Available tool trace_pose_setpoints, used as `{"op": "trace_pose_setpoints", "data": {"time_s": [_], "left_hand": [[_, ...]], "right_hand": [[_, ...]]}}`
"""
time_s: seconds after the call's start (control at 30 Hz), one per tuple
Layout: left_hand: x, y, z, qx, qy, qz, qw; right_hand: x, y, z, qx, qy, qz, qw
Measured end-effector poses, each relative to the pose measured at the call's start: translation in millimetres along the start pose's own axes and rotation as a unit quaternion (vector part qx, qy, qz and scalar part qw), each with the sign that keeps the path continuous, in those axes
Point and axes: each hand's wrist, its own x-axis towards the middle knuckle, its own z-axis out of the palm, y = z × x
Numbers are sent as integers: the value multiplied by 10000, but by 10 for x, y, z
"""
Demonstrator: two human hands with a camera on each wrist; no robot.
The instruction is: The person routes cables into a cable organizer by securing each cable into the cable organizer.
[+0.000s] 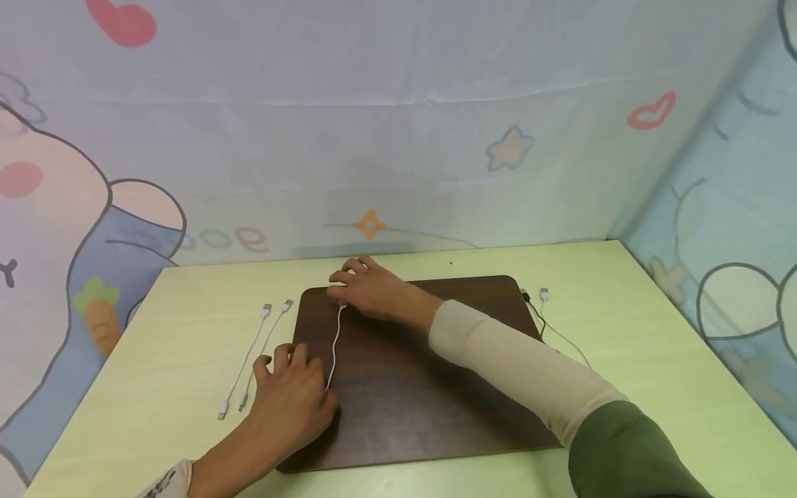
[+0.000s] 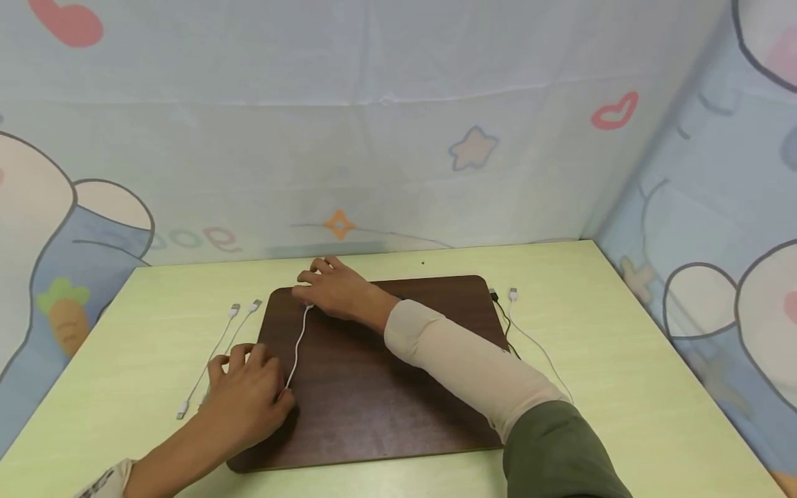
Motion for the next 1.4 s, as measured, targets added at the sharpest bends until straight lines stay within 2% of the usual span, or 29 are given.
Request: {"op": "trace_pose_setpoints", "data": {"time_s": [0.3,0.5,0.97,1.13,1.4], "left_hand": [[59,85,-4,76,3,201,9998],[81,129,-17,129,113,369,9992],[127,265,-8,-25,-189,346,9992],[124,289,12,5,-144,366,9992],[129,334,22,146,-104,415,9990]], "right_hand": [[-76,80,-7,314,-76,97,9994],[-115,133,-69,198,-159,97,9996],[-211,211,7,266,-33,80,9996],[-233,226,18,252,-77,105,9996],[-265,243,7,294,98,74,9995]]}}
